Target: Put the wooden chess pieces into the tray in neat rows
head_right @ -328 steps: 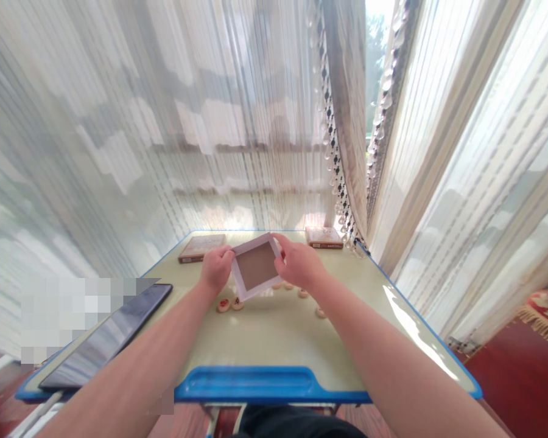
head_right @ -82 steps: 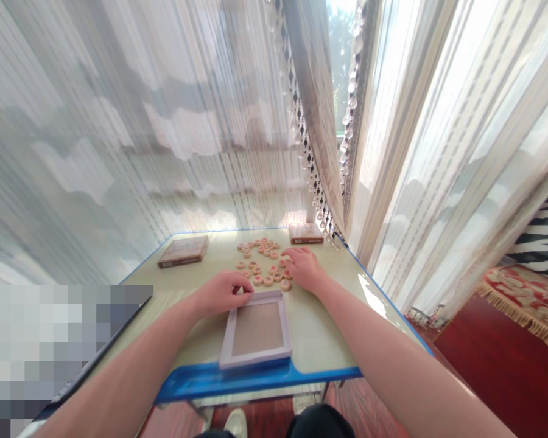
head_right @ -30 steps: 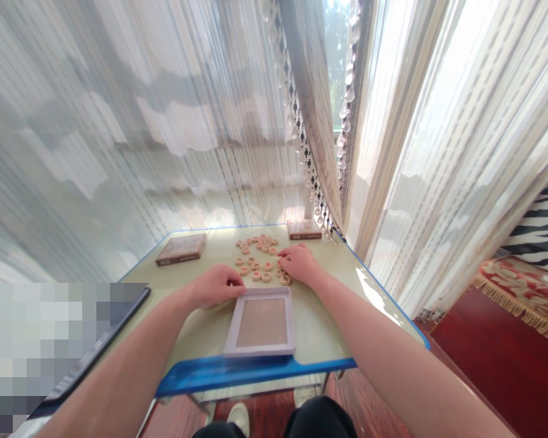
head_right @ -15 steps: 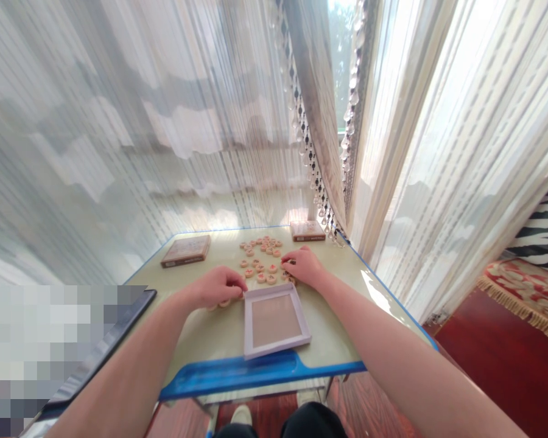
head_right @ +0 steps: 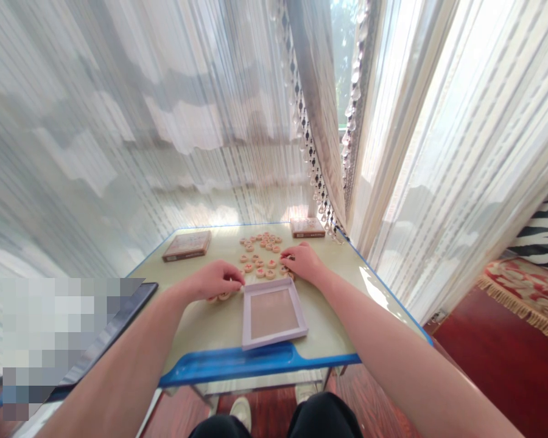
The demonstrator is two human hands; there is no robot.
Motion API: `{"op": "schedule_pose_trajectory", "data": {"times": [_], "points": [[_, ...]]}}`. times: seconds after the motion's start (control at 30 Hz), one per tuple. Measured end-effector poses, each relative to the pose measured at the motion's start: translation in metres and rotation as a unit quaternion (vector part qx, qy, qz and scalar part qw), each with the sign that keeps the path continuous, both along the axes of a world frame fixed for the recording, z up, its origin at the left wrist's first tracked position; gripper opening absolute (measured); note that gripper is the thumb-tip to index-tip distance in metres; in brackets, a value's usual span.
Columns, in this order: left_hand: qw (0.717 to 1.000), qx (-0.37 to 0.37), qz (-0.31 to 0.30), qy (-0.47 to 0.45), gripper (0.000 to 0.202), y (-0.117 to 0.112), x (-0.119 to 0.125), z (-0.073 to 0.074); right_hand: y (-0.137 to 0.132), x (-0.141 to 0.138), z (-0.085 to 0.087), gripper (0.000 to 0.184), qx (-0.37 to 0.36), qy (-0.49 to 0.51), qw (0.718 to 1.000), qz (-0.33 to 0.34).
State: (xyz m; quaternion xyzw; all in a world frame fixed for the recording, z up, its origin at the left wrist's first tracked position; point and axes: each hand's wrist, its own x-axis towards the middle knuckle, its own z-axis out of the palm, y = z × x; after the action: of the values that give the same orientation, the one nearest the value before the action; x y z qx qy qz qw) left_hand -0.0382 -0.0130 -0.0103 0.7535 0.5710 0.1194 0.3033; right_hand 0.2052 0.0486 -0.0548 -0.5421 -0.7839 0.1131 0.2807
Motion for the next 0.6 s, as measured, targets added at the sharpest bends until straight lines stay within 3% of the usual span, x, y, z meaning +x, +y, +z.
{"op": "schedule_pose_trajectory", "data": {"times": [0.2, 0.3, 0.6], "points": [[0.999, 0.039, -0.013, 0.010, 0.023, -0.001, 0.002, 0.002, -0.008, -0.001, 0.006, 0.023, 0.059, 0.028, 0.998, 0.001], [0.999, 0.040, -0.019, 0.012, 0.024, 0.001, 0.002, 0.000, -0.017, -0.006, 0.011, 0.019, 0.089, 0.059, 0.993, 0.047], [0.999, 0.016, -0.028, -0.004, 0.028, 0.005, 0.001, -0.010, -0.048, -0.018, 0.017, 0.011, 0.083, 0.094, 0.975, 0.182]]}}
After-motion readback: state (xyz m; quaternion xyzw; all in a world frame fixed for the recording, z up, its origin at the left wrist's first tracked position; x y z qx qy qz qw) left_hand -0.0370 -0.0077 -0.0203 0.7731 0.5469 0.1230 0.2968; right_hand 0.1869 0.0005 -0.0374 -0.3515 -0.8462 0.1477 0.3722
